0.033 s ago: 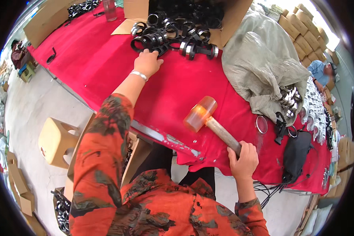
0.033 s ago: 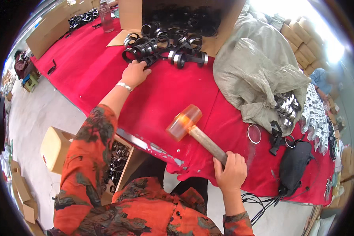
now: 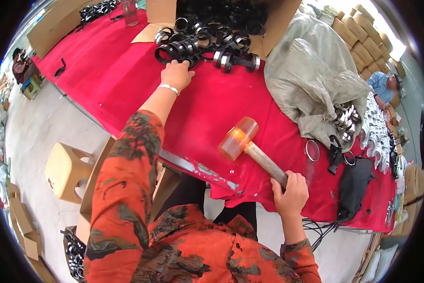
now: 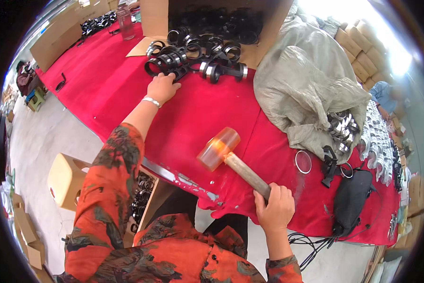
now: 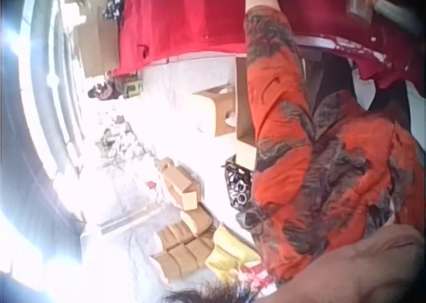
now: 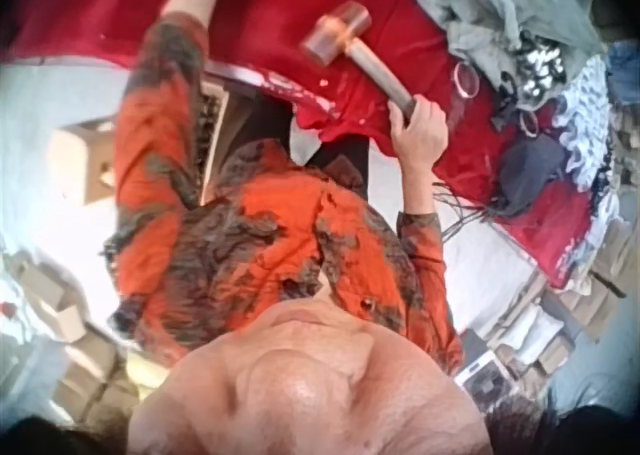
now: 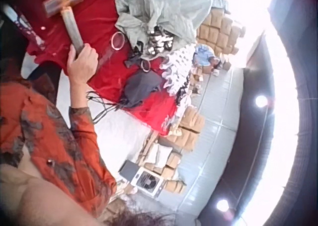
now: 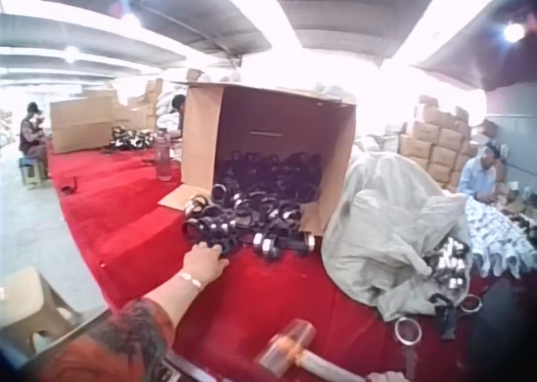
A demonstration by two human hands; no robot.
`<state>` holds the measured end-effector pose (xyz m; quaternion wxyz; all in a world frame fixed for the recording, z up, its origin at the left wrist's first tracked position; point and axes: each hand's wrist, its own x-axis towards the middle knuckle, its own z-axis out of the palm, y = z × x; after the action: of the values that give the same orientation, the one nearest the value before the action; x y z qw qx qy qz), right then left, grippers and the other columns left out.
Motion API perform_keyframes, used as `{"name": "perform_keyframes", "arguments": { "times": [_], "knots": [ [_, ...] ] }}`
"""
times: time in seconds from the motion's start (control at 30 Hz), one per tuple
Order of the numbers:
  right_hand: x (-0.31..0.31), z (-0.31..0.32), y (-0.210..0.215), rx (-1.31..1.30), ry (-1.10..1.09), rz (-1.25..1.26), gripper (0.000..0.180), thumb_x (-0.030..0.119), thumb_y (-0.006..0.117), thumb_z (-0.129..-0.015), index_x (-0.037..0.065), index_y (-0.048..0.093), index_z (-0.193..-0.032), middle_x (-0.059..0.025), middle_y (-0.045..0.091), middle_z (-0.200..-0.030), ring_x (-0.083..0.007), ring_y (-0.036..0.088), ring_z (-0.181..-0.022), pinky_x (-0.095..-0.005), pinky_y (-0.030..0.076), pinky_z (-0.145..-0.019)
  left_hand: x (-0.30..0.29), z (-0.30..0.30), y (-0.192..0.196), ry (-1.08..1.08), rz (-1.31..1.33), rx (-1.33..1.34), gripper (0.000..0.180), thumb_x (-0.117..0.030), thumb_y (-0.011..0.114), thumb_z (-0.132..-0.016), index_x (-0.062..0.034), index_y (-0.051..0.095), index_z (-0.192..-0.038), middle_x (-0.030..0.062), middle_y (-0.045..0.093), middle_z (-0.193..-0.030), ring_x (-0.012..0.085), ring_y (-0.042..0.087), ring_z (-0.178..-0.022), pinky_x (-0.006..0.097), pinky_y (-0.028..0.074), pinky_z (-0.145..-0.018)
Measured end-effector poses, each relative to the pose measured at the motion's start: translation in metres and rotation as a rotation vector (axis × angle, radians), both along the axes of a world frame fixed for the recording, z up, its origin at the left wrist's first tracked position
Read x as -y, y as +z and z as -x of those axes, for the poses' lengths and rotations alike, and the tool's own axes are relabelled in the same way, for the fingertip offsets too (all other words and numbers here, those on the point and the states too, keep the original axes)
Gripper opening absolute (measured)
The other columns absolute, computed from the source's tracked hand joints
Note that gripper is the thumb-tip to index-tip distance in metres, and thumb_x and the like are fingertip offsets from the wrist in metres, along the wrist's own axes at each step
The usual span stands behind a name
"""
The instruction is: The recorder uses a rubber mallet to hammer metal rings into plastic holders on a red-clothed table in a factory environment.
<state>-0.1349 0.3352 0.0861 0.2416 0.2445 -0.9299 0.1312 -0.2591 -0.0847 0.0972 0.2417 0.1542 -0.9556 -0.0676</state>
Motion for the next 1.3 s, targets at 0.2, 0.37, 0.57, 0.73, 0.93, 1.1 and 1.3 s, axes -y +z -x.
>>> {"name": "perform_keyframes", "arguments": {
  "times": [0.2, 0.37, 0.57, 0.73, 0.93, 1.1, 1.3],
  "knots": [
    [0.0, -0.001, 0.004, 0.018, -0.01, 0.001, 0.035, 0.029, 0.073, -0.074, 0.003, 0.058, -0.093, -0.0097, 0.055, -0.079, -0.0288, 0.055, -0.073, -0.0388, 0.043, -0.062, 0.006, 0.034, -0.013, 0.08, 0.183, 0.234, 0.023, -0.02, 0.055, -0.087, -0.0067, 0.066, -0.102, 0.0171, 0.062, -0.101, 0.0334, 0.062, -0.096, 0.041, 0.054, -0.076],
    [-0.002, 0.001, 0.003, -0.014, -0.004, 0.004, 0.035, 0.029, 0.073, -0.073, 0.004, 0.058, -0.092, -0.0092, 0.054, -0.077, -0.028, 0.055, -0.072, -0.0385, 0.042, -0.062, -0.034, -0.028, -0.02, -0.322, 0.328, 0.105, 0.014, -0.019, 0.058, -0.084, -0.0069, 0.06, -0.09, 0.0148, 0.059, -0.089, 0.0329, 0.06, -0.084, 0.042, 0.052, -0.067],
    [-0.003, -0.002, 0.001, -0.025, -0.005, 0.015, 0.035, 0.029, 0.073, -0.075, 0.003, 0.059, -0.094, -0.0102, 0.057, -0.082, -0.0295, 0.057, -0.077, -0.0399, 0.045, -0.065, -0.078, -0.094, -0.004, -0.572, 0.063, -0.011, 0.021, -0.013, 0.064, -0.081, -0.0045, 0.054, -0.097, 0.0153, 0.056, -0.091, 0.0343, 0.057, -0.087, 0.043, 0.049, -0.072],
    [-0.005, -0.004, 0.002, -0.046, 0.012, 0.013, 0.036, 0.031, 0.072, -0.077, 0.004, 0.058, -0.095, -0.0112, 0.058, -0.083, -0.0309, 0.058, -0.078, -0.0419, 0.047, -0.066, -0.054, -0.113, -0.011, -0.594, -0.145, -0.003, 0.018, -0.004, 0.06, -0.079, 0.0002, 0.052, -0.094, 0.0213, 0.058, -0.089, 0.0397, 0.058, -0.087, 0.047, 0.047, -0.075],
    [-0.012, -0.019, 0.024, 0.549, -0.003, 0.117, 0.038, 0.038, 0.06, -0.089, 0.0, 0.056, -0.087, -0.0145, 0.058, -0.068, -0.0297, 0.06, -0.062, -0.04, 0.048, -0.058, -0.028, -0.187, 0.003, -0.299, -0.363, 0.2, 0.012, 0.005, 0.052, -0.076, 0.0038, 0.051, -0.088, 0.0221, 0.062, -0.083, 0.0376, 0.062, -0.074, 0.042, 0.052, -0.067],
    [0.013, -0.066, 0.04, 1.283, 0.064, 0.568, 0.039, 0.041, 0.053, -0.095, 0.002, 0.052, -0.09, -0.003, 0.053, -0.068, -0.0094, 0.052, -0.055, -0.0249, 0.045, -0.047, -0.033, -0.249, -0.007, -0.307, -1.211, 0.046, 0.022, 0.006, 0.046, -0.078, 0.0012, 0.052, -0.098, 0.0108, 0.062, -0.091, 0.0177, 0.063, -0.08, 0.029, 0.056, -0.063],
    [0.05, -0.075, 0.035, 1.303, 0.166, 0.557, 0.039, 0.04, 0.052, -0.094, 0.001, 0.053, -0.097, -0.0035, 0.054, -0.07, -0.0103, 0.053, -0.055, -0.0256, 0.045, -0.047, -0.063, -0.284, -0.057, -0.383, -1.47, -0.039, 0.022, -0.026, 0.047, -0.099, -0.0049, 0.052, -0.097, 0.0045, 0.059, -0.078, 0.0117, 0.059, -0.07, 0.022, 0.051, -0.055]
  ]
}}
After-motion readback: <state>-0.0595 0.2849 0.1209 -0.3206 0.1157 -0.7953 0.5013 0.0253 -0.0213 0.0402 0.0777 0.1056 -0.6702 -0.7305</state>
